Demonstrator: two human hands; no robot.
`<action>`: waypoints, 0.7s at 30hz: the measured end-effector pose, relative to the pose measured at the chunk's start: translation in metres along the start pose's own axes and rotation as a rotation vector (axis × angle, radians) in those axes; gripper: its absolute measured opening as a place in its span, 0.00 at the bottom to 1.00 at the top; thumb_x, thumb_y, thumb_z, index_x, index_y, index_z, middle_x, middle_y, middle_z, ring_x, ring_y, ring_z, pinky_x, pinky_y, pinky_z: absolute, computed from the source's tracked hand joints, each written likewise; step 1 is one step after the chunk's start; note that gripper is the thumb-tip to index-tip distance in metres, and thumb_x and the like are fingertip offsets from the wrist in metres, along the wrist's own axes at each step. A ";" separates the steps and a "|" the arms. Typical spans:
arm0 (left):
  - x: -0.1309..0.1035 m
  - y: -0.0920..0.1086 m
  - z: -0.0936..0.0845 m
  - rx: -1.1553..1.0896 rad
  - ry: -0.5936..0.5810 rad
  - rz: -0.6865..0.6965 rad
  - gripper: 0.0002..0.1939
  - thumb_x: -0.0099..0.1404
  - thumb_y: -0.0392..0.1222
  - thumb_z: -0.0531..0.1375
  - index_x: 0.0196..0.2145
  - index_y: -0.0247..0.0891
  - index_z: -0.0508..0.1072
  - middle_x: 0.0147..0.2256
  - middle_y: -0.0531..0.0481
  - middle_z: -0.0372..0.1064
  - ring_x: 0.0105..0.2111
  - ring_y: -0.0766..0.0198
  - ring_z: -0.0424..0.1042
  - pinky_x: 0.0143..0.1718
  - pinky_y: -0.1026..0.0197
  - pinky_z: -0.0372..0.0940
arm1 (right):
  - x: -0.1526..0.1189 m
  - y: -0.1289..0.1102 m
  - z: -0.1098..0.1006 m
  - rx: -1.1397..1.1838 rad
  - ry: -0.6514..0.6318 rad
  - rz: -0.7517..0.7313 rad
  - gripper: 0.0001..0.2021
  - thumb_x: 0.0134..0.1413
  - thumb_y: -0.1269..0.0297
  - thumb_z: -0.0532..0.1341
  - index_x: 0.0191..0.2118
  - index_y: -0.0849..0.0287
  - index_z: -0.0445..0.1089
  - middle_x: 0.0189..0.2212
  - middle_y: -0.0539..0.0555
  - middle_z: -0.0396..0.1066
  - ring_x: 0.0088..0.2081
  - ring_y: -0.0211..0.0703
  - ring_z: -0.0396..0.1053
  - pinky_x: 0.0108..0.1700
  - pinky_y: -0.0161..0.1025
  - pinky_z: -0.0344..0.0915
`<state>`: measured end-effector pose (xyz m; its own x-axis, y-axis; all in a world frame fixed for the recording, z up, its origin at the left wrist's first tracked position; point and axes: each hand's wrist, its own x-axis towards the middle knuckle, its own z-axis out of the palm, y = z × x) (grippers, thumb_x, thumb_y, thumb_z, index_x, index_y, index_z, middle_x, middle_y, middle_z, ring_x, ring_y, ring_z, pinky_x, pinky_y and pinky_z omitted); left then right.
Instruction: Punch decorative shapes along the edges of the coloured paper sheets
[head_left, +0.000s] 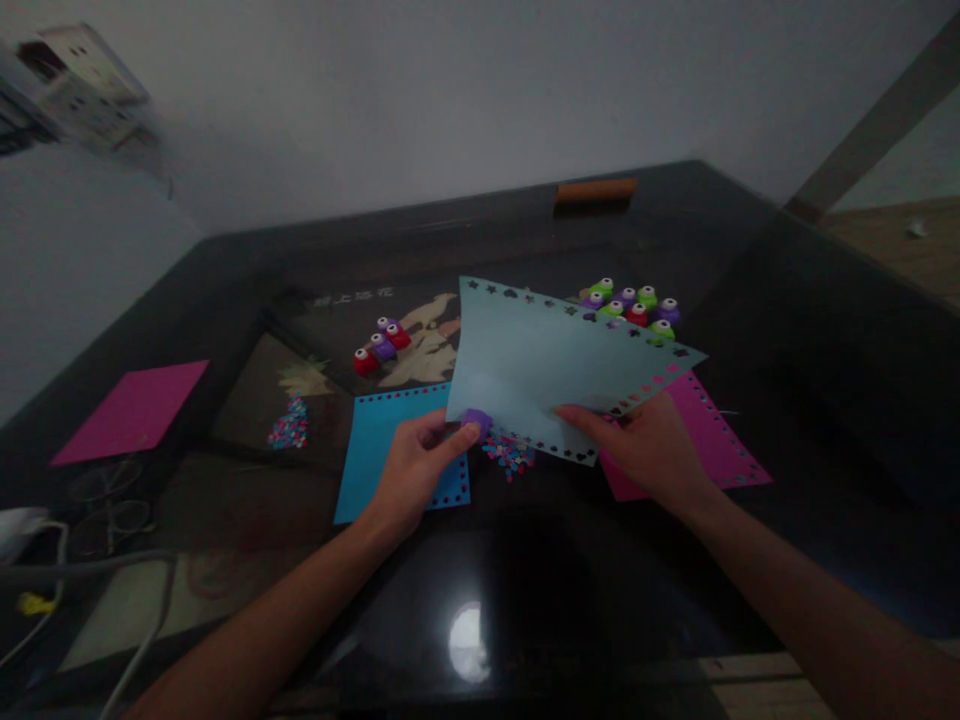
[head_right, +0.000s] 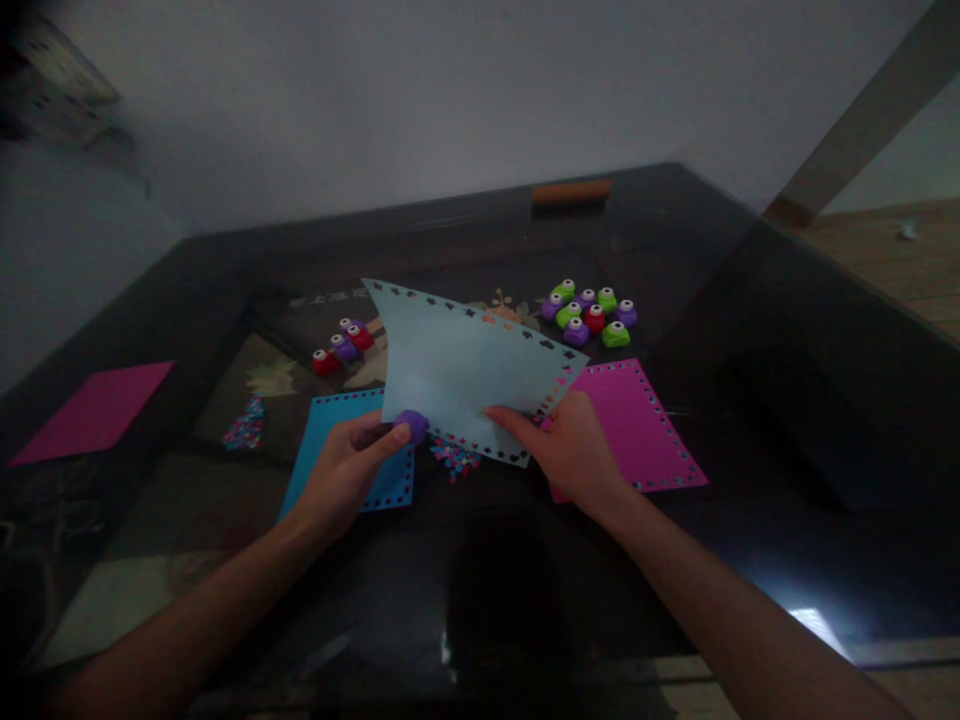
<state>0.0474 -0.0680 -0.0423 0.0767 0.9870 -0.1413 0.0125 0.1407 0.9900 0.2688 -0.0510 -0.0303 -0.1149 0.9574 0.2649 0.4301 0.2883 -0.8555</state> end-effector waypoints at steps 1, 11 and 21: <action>0.000 -0.001 0.000 -0.010 -0.001 0.001 0.12 0.56 0.46 0.65 0.35 0.35 0.77 0.37 0.47 0.77 0.38 0.58 0.73 0.44 0.57 0.63 | 0.000 0.000 0.000 0.014 0.000 0.007 0.09 0.49 0.59 0.62 0.37 0.53 0.75 0.38 0.53 0.77 0.41 0.52 0.74 0.45 0.51 0.71; 0.001 -0.003 0.001 -0.040 -0.017 -0.017 0.12 0.56 0.45 0.65 0.36 0.36 0.77 0.37 0.47 0.77 0.39 0.57 0.73 0.45 0.56 0.64 | 0.001 -0.002 0.000 0.082 -0.009 0.025 0.10 0.49 0.60 0.63 0.38 0.52 0.75 0.41 0.52 0.76 0.45 0.51 0.73 0.49 0.52 0.69; 0.001 -0.001 0.001 -0.049 -0.035 -0.058 0.13 0.55 0.46 0.65 0.37 0.36 0.77 0.36 0.47 0.77 0.41 0.56 0.73 0.45 0.55 0.64 | 0.002 -0.001 -0.002 0.065 0.006 0.049 0.11 0.48 0.60 0.63 0.40 0.52 0.75 0.42 0.52 0.76 0.45 0.52 0.72 0.49 0.53 0.68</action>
<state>0.0486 -0.0677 -0.0434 0.1118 0.9739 -0.1975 -0.0304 0.2020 0.9789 0.2694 -0.0498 -0.0278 -0.0895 0.9704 0.2242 0.3756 0.2413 -0.8948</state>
